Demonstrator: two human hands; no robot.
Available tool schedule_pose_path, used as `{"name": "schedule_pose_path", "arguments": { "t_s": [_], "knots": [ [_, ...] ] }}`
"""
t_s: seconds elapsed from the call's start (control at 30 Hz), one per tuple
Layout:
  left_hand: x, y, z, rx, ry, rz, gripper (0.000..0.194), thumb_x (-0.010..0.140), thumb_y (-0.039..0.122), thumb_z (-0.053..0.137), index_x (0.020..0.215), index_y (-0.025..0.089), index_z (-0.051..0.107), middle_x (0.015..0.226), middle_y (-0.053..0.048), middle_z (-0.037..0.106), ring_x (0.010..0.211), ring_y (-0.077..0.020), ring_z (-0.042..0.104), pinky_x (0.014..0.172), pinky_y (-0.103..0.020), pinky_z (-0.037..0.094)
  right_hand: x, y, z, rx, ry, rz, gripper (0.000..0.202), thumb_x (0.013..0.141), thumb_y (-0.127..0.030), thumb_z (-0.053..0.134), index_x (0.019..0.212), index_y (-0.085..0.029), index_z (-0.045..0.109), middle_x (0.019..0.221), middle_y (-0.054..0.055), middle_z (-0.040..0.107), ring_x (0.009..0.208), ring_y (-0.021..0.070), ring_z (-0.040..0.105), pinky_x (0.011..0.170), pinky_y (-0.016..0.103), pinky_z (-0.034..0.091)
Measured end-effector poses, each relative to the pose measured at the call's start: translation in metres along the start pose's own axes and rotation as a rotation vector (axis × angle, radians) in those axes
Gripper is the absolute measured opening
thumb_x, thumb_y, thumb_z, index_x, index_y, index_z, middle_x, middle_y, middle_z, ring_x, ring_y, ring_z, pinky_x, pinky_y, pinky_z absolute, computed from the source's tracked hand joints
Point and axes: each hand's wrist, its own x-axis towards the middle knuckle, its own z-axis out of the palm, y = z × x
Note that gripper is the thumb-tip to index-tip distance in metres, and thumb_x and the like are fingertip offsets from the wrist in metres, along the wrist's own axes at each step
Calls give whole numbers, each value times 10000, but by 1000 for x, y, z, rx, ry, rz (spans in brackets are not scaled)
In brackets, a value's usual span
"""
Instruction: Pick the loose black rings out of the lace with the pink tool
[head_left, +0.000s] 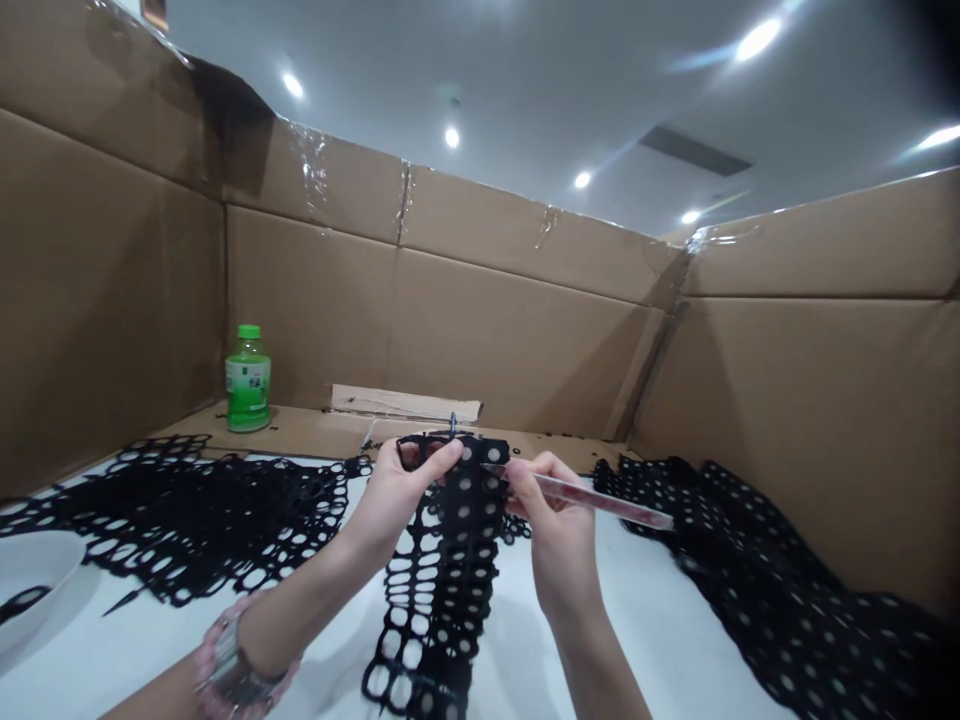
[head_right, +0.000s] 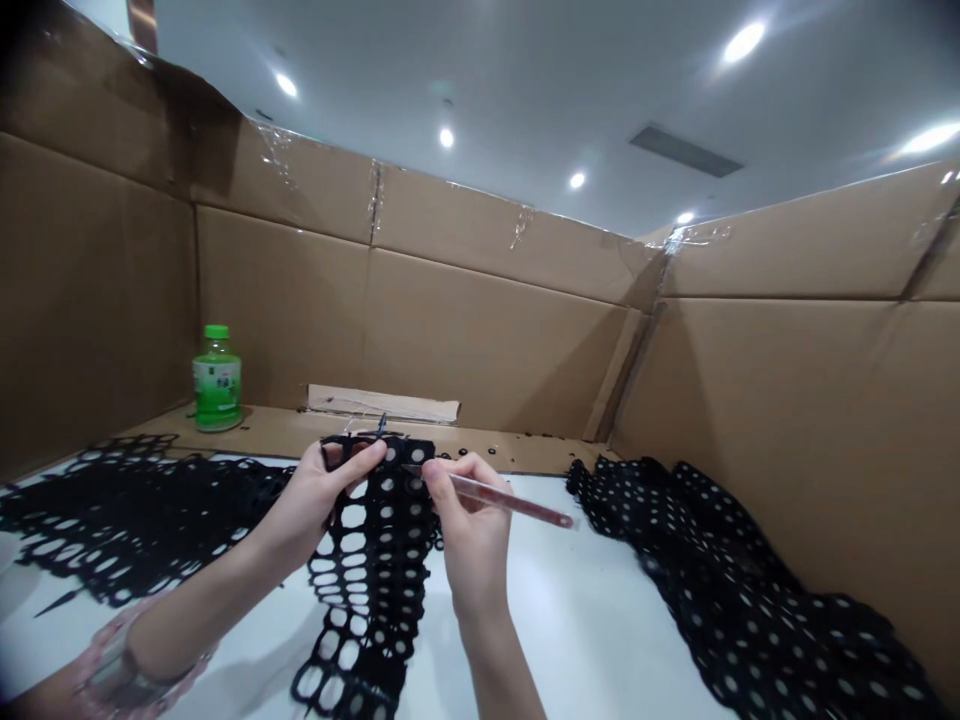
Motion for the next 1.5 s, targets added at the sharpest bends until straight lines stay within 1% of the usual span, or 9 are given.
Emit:
{"name": "schedule_pose_path", "arguments": {
  "t_s": [0.23,0.43,0.7,0.9,1.0,1.13,1.2,1.3,1.5],
  "knots": [
    [-5,5,0,-10,-17,-16,279,616,371,738,710,139,616,685,10,616,661,-109,557,648,-215,418,-2,-2,5,-6,-11,-64,238,728,-343,650,612,-176,527,620,-34,511,578,84,430,536,194,351],
    [-4,6,1,-23,-51,24,251,643,359,724,700,140,617,682,8,616,677,-110,560,653,-208,425,-3,-2,7,-21,2,-71,249,733,-334,645,604,-179,498,581,-44,495,551,82,418,528,196,340],
    [-5,7,3,-60,-61,63,211,641,319,731,676,135,634,688,0,641,681,-113,576,648,-195,442,-5,6,10,167,-36,65,275,739,-368,640,642,-186,459,611,-49,488,573,76,402,541,188,312],
    [-6,10,5,-72,-13,61,201,625,316,730,684,149,635,668,8,636,641,-111,573,626,-193,448,-6,9,15,252,-63,133,293,752,-398,623,666,-190,435,634,-49,502,592,77,400,569,190,313],
    [-2,18,-3,32,-90,-4,186,602,305,733,648,160,626,594,27,598,543,-92,526,528,-174,415,-7,6,13,191,-72,93,291,756,-390,618,660,-189,431,630,-49,478,582,80,382,561,198,304],
    [6,32,-17,203,-447,-26,187,637,296,703,573,153,602,532,28,544,489,-77,462,470,-164,351,-7,-5,5,13,-200,43,274,753,-371,621,640,-182,459,622,-39,456,571,88,370,533,211,283],
    [8,36,-21,273,-535,4,176,653,295,693,588,150,617,546,13,553,501,-86,467,476,-172,346,-7,-10,2,-17,-239,54,276,753,-376,618,634,-181,463,613,-36,455,575,93,376,537,213,287],
    [7,39,-20,295,-494,54,181,657,307,689,596,151,620,556,0,556,509,-100,476,477,-183,349,-9,-12,1,23,-225,72,281,754,-386,614,638,-186,452,614,-38,464,585,99,400,566,216,316],
    [-1,44,-15,237,-431,79,220,657,317,683,543,161,579,521,16,545,473,-89,461,467,-180,346,-14,-11,9,92,-120,30,279,744,-373,624,629,-185,453,634,-32,500,592,100,428,576,220,334]
  ]
}}
